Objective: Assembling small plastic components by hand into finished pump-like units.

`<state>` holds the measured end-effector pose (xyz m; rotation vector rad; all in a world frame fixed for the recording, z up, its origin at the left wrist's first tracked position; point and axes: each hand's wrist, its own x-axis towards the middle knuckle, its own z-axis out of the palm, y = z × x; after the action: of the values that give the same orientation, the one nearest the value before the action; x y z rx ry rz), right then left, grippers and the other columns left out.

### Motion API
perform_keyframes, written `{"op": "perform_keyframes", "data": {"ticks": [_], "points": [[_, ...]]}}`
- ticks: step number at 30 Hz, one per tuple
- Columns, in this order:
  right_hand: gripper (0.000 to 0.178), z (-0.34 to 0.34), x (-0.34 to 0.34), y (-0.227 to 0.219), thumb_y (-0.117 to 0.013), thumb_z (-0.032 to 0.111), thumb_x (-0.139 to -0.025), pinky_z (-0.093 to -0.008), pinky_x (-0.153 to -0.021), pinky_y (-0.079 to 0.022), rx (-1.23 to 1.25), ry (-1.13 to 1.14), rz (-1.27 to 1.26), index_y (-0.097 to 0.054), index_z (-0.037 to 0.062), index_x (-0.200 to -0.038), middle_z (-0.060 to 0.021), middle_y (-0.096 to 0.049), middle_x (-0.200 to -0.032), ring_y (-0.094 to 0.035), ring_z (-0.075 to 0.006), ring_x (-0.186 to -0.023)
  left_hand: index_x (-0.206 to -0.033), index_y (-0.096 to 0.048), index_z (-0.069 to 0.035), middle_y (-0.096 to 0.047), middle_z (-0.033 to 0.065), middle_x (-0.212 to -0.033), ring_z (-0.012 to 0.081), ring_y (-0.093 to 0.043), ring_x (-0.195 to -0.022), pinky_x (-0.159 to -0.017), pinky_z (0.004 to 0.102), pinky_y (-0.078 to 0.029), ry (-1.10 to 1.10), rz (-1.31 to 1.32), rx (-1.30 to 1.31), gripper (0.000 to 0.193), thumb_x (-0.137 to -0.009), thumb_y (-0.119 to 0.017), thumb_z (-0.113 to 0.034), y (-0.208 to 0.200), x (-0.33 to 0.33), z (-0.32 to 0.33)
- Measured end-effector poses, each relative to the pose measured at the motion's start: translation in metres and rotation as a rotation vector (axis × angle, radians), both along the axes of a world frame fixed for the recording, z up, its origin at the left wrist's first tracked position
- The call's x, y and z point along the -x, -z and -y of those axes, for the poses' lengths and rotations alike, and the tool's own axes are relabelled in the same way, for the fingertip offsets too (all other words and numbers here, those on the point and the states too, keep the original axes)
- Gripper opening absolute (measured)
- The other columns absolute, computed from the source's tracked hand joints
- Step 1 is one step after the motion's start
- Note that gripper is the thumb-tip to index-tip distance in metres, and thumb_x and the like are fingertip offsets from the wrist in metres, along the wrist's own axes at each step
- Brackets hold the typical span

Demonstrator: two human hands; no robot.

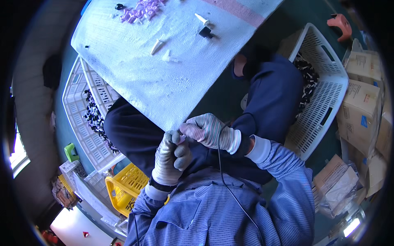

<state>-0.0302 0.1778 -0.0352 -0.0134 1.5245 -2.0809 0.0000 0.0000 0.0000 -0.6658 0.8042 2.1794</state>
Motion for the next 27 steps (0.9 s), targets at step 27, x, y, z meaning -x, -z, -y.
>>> {"op": "perform_keyframes", "data": {"ticks": [27], "points": [[0.036, -0.001, -0.074, -0.024, -0.057, 0.032, -0.098, -0.0258, -0.064, -0.045, -0.007, -0.088, 0.029, -0.065, -0.0003, -0.085, -0.0016, -0.059, -0.070, -0.054, -0.0072, -0.069, -0.107, -0.065, -0.017, -0.058, 0.0047, -0.067, 0.0228, -0.058, -0.054, -0.045, 0.0330, -0.042, 0.705, -1.837, 0.929, 0.038, -0.071, -0.076, -0.012, -0.028, -0.020, 0.034]]}}
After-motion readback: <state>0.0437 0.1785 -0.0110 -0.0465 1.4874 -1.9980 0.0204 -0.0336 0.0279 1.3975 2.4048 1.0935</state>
